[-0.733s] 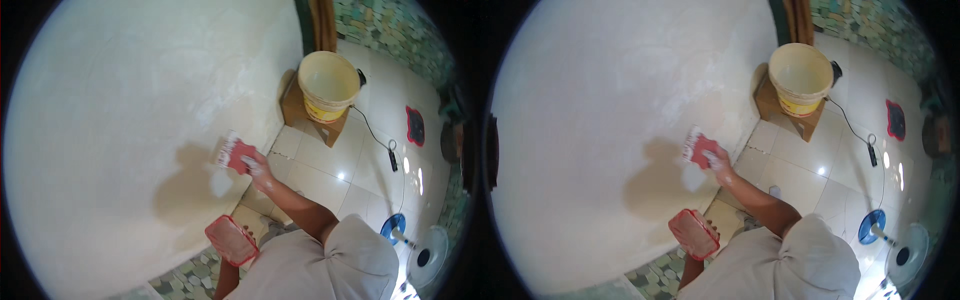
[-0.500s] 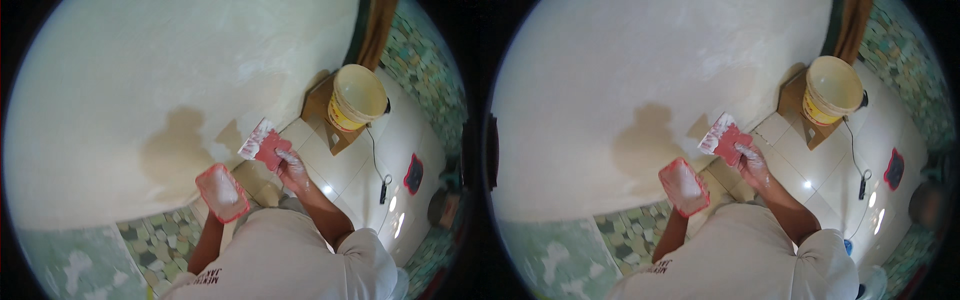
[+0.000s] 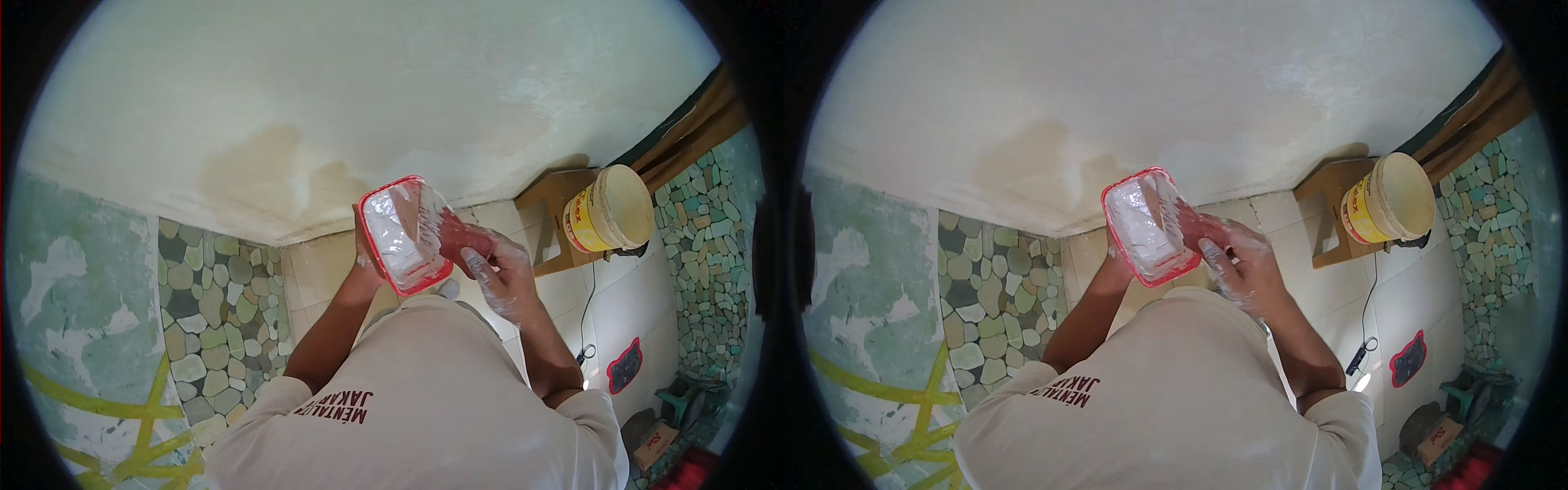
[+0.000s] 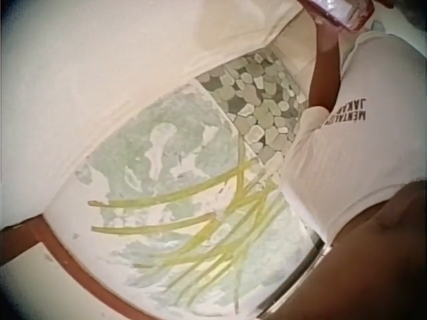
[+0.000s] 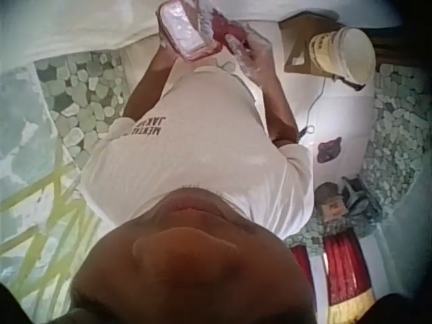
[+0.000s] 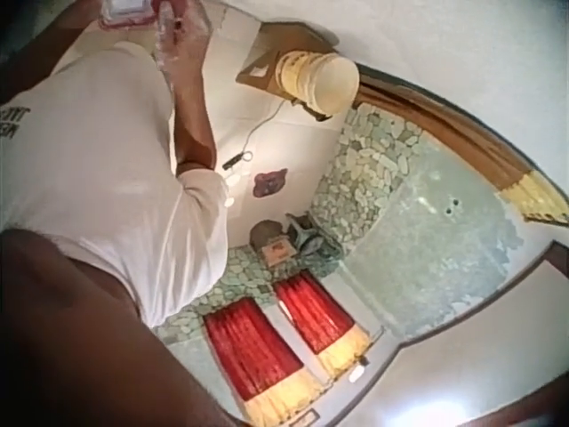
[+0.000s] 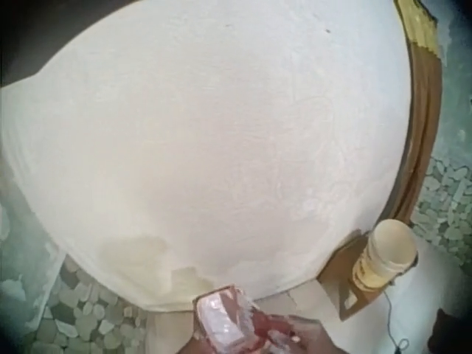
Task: Applying wall filler or putty to a wall using a spatula.
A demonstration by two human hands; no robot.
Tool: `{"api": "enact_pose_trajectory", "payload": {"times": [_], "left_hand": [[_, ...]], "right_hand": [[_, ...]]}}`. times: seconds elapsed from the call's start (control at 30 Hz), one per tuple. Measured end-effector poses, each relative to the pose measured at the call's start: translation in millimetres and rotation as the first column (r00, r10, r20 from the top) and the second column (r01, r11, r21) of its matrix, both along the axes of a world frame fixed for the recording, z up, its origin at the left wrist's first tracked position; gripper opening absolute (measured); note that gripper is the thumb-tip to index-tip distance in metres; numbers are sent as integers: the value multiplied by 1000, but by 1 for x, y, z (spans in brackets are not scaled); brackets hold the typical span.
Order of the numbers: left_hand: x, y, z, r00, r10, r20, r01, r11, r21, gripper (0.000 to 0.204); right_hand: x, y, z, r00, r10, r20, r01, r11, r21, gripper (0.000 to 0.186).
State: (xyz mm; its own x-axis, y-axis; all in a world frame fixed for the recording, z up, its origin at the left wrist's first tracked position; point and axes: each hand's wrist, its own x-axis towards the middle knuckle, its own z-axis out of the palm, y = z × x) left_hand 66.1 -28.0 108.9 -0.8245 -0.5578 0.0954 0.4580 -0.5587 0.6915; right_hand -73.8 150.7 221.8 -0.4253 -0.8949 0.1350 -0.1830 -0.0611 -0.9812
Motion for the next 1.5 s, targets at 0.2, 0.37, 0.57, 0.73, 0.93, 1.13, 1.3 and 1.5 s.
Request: {"api": "enact_pose_trajectory", "payload": {"times": [0.2,0.37,0.57,0.73,0.93,1.13,1.3,1.5], "left_hand": [[67,13,10,999,17,-50,3,925,379,101],[120,33,20,988,141,-67,-116,951,287,90],[160,47,8,986,103,-130,-44,920,390,97],[163,63,15,999,29,16,-33,905,425,89],[142,86,42,954,28,298,-157,896,416,90],[95,116,44,969,-15,246,-85,918,387,89],[45,150,56,899,-43,436,-115,937,330,83],[-8,187,59,864,-123,488,-17,962,272,92]], "right_hand": [[85,-19,-11,921,-2,-390,4,1000,6,26],[146,-16,-18,959,6,-282,-37,994,-103,24],[178,5,-9,928,56,-369,-111,985,-130,23],[164,17,-4,775,-39,-631,-54,990,-128,41],[154,45,-10,743,-67,-666,35,998,-61,31],[112,94,-5,781,-86,-618,80,996,-39,35],[55,148,23,706,-124,-697,109,992,-65,37],[5,191,22,664,-100,-741,111,993,-35,29]]}}
